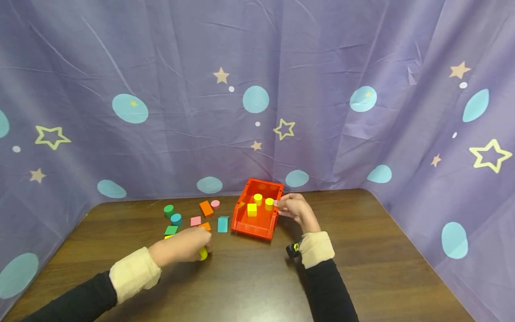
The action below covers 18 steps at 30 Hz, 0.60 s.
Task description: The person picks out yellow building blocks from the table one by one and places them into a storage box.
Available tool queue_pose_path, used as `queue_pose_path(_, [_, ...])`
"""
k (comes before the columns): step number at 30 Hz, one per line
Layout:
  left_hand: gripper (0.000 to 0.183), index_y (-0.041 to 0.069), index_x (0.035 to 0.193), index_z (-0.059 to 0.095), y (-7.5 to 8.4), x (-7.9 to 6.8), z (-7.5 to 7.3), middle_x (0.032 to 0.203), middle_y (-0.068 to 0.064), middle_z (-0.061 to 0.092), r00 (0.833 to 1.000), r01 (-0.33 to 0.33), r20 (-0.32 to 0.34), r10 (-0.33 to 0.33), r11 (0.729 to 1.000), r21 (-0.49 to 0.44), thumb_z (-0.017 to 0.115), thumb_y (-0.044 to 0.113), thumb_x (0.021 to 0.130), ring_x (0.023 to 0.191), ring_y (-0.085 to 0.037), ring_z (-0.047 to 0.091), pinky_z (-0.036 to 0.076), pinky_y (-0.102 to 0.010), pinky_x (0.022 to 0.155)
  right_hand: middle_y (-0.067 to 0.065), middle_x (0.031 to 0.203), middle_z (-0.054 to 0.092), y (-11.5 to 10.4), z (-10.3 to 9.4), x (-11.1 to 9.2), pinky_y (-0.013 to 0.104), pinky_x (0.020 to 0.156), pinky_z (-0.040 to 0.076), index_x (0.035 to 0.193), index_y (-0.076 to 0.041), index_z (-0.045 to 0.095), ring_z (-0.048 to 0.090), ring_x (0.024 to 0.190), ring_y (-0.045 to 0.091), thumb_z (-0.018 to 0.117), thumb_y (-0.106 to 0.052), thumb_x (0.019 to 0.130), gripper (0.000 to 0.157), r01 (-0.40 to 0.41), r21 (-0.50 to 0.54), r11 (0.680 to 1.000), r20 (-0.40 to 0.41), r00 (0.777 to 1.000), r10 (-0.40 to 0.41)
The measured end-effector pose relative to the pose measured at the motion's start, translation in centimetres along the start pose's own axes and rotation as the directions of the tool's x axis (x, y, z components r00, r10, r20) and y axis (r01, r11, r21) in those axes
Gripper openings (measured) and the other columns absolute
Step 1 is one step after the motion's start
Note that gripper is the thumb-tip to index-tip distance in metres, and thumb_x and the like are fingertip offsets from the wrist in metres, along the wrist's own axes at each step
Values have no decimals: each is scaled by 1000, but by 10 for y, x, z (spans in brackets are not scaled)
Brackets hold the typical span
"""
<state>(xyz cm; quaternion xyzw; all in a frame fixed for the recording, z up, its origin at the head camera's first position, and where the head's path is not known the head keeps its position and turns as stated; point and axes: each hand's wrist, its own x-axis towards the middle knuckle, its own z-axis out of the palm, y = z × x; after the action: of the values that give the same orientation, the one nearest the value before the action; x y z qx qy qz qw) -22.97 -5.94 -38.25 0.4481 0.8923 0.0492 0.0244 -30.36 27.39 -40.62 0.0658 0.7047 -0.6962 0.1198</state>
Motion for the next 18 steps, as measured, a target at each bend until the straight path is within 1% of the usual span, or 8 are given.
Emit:
queue_pose_path(2, [37,9,51,55,2,0,-2,54,10,24,1000,4,1,-4,1000,-8,70,-19,72,53,-7,24,21,-20,47,-3,80,63,-1,0,0,21,66,59,101,0,50,63,71,5,61,2,96,13,2,-9,1000,-4,1000,-2])
queue_pose_path(3, [41,10,50,51,3,0,-3,56,10,19,1000,7,1,-7,1000,-14,70,-19,73,53,-7,21,18,-21,47,-3,80,62,-2,0,0,20,66,59,101,0,50,63,71,5,61,2,96,13,4,-13,1000,-6,1000,-4])
queue_pose_path(5, [45,11,49,46,4,1,-4,57,10,15,1000,13,3,-13,1000,-29,70,-19,74,53,-7,18,15,-21,48,-2,80,62,-3,0,0,21,66,59,102,1,50,63,71,5,61,2,96,13,4,-19,1000,-8,1000,-5])
queue_pose_path(7, [47,11,49,44,4,1,-5,57,10,14,1000,20,10,-20,999,-36,71,-19,74,53,-6,18,15,-20,48,-2,81,63,-3,0,-1,21,66,59,103,2,50,64,71,6,61,2,96,13,3,-23,1000,-8,1000,-3])
queue_pose_path(10, [45,10,50,46,4,1,-3,56,9,16,999,31,26,-30,998,-46,72,-18,74,53,-6,19,16,-20,47,-2,82,64,-2,0,-2,22,67,59,104,3,50,64,71,6,60,4,95,14,-3,-14,1000,-5,1000,3])
queue_pose_path(15, [36,8,52,60,4,1,-1,53,10,25,998,42,39,-40,998,-50,74,-17,74,52,-6,23,20,-19,46,-2,81,64,-1,1,-3,21,66,59,104,3,50,64,70,6,60,4,95,14,-9,-8,1000,-6,1000,9])
queue_pose_path(18, [36,9,53,62,4,1,-2,53,11,28,999,41,31,-39,998,-44,74,-17,73,52,-6,24,21,-19,46,-2,80,63,-1,1,-1,21,66,59,103,2,50,64,69,5,61,3,95,14,-8,-10,1000,-11,1000,8])
